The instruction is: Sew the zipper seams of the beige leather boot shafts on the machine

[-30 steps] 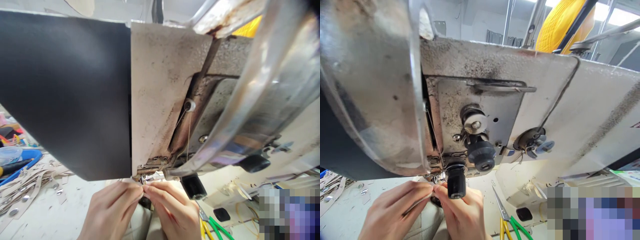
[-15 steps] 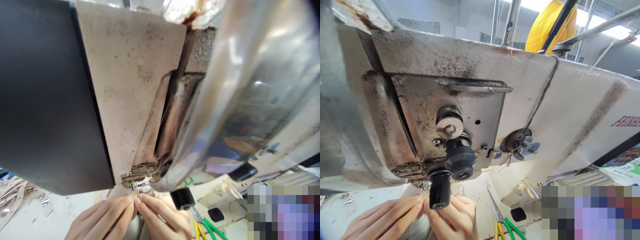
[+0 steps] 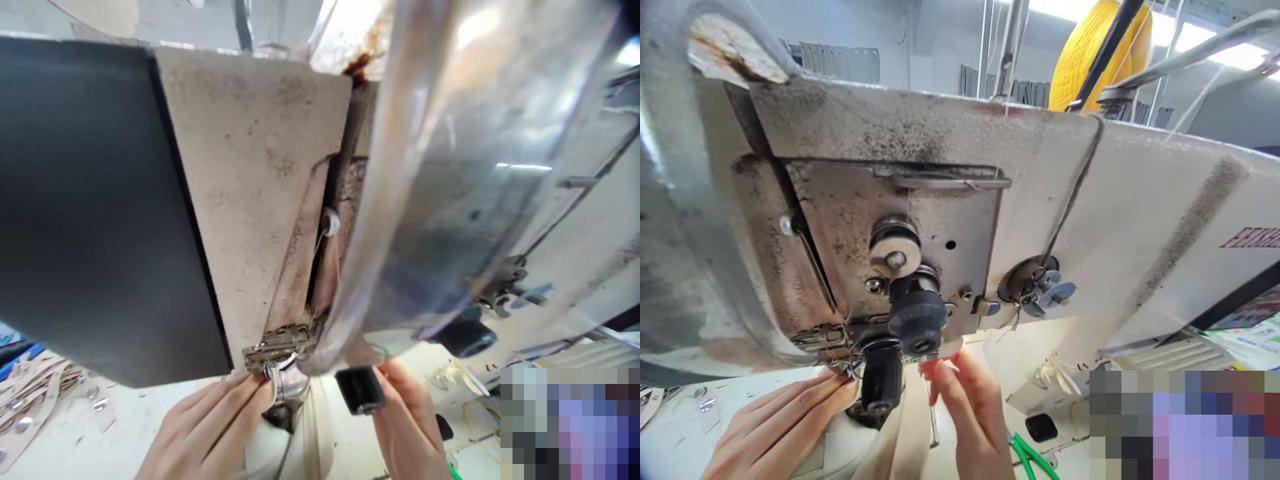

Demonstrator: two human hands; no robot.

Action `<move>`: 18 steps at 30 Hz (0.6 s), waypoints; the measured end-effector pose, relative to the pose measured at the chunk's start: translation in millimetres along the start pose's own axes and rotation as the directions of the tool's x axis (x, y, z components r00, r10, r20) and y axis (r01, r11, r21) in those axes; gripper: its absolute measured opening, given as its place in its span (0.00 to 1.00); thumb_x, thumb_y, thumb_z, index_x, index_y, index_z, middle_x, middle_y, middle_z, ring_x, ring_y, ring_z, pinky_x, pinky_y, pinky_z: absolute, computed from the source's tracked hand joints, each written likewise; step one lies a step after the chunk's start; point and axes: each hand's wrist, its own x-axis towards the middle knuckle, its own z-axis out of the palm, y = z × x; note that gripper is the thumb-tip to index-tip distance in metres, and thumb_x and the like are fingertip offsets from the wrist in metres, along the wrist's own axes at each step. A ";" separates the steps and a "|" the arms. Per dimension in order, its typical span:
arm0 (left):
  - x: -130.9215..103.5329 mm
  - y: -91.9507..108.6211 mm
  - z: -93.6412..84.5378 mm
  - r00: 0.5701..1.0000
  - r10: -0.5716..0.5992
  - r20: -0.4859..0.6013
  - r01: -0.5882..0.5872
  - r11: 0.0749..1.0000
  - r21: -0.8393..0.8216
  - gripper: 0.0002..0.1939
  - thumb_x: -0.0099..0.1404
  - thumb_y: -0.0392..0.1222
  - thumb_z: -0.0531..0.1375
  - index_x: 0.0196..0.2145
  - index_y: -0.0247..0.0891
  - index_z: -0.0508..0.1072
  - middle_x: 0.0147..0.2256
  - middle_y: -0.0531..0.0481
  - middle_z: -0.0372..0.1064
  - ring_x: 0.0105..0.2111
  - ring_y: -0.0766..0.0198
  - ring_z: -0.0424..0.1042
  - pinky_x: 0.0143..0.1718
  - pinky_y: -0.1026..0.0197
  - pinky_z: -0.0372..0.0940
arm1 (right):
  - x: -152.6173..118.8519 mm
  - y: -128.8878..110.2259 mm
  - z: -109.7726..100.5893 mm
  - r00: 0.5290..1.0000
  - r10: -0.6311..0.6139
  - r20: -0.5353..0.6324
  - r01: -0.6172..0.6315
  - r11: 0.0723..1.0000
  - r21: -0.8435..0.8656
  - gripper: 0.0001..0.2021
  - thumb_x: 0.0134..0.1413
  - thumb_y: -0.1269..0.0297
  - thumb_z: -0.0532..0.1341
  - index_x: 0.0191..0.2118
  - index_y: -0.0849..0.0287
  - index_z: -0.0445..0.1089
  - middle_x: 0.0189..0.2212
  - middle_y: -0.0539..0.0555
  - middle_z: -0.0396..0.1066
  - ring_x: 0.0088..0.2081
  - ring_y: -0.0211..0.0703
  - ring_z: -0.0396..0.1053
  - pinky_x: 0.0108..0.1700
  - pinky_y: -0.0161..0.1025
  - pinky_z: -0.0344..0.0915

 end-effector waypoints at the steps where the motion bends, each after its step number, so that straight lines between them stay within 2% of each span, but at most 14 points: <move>1: -1.8 -1.1 0.6 1.000 0.017 0.010 -0.017 1.000 0.006 0.19 0.77 0.33 0.46 0.54 0.31 0.73 0.52 0.46 0.76 0.66 0.68 0.57 0.70 0.65 0.47 | -1.5 -4.8 3.5 0.996 -0.081 0.029 0.082 0.996 -0.042 0.13 0.69 0.58 0.54 0.42 0.54 0.75 0.30 0.52 0.76 0.31 0.43 0.74 0.31 0.36 0.70; 2: -4.2 -2.1 1.6 0.999 0.037 0.013 -0.037 0.999 0.011 0.19 0.77 0.34 0.46 0.56 0.30 0.72 0.52 0.45 0.75 0.67 0.68 0.56 0.70 0.65 0.47 | -2.4 -10.2 7.4 0.982 -0.174 0.071 0.181 0.979 -0.091 0.11 0.67 0.62 0.55 0.44 0.51 0.75 0.34 0.52 0.77 0.34 0.43 0.75 0.34 0.36 0.69; 4: -10.4 -4.6 4.7 0.998 0.055 0.013 -0.055 0.998 0.006 0.18 0.78 0.35 0.48 0.58 0.29 0.71 0.54 0.44 0.75 0.67 0.66 0.57 0.69 0.63 0.50 | -1.8 -20.7 14.6 0.929 -0.311 0.198 0.349 0.917 -0.195 0.12 0.63 0.69 0.55 0.42 0.50 0.75 0.36 0.51 0.77 0.38 0.43 0.74 0.37 0.36 0.69; 6: -17.2 -8.0 8.4 0.998 0.055 0.017 -0.055 0.998 0.007 0.19 0.78 0.39 0.49 0.58 0.29 0.70 0.55 0.44 0.74 0.66 0.63 0.60 0.70 0.61 0.51 | 1.4 -28.3 18.6 0.891 -0.355 0.284 0.430 0.862 -0.269 0.14 0.59 0.73 0.53 0.41 0.52 0.74 0.37 0.52 0.76 0.38 0.44 0.73 0.37 0.37 0.69; 9: -25.5 -14.2 11.6 0.997 0.061 0.037 -0.062 0.998 0.023 0.19 0.77 0.41 0.51 0.58 0.30 0.71 0.55 0.46 0.75 0.64 0.62 0.65 0.70 0.61 0.51 | 6.5 -31.5 18.7 0.881 -0.334 0.334 0.445 0.824 -0.351 0.12 0.57 0.76 0.52 0.36 0.56 0.71 0.35 0.54 0.75 0.37 0.45 0.73 0.36 0.39 0.69; 12: -30.0 -19.2 11.0 0.994 0.082 0.073 -0.085 0.996 0.041 0.21 0.77 0.44 0.51 0.60 0.33 0.70 0.54 0.47 0.76 0.62 0.62 0.68 0.69 0.62 0.54 | 8.4 -28.8 17.5 0.874 -0.337 0.349 0.456 0.817 -0.352 0.12 0.56 0.77 0.51 0.33 0.56 0.69 0.35 0.55 0.75 0.36 0.45 0.73 0.35 0.38 0.68; 16: -33.7 -22.5 10.1 0.993 0.086 0.084 -0.091 0.994 0.053 0.26 0.77 0.53 0.50 0.63 0.34 0.67 0.54 0.47 0.76 0.60 0.61 0.70 0.67 0.61 0.58 | 5.5 -27.6 20.7 0.880 -0.341 0.331 0.450 0.823 -0.346 0.14 0.56 0.77 0.50 0.36 0.55 0.70 0.36 0.54 0.76 0.37 0.45 0.73 0.37 0.38 0.69; 18: -34.8 -22.9 10.7 0.994 0.082 0.071 -0.086 0.995 0.051 0.27 0.78 0.53 0.48 0.65 0.35 0.65 0.54 0.47 0.76 0.59 0.60 0.70 0.66 0.60 0.59 | 2.1 -28.3 22.7 0.891 -0.323 0.320 0.425 0.840 -0.337 0.16 0.57 0.77 0.50 0.40 0.54 0.72 0.38 0.54 0.76 0.39 0.45 0.73 0.39 0.38 0.69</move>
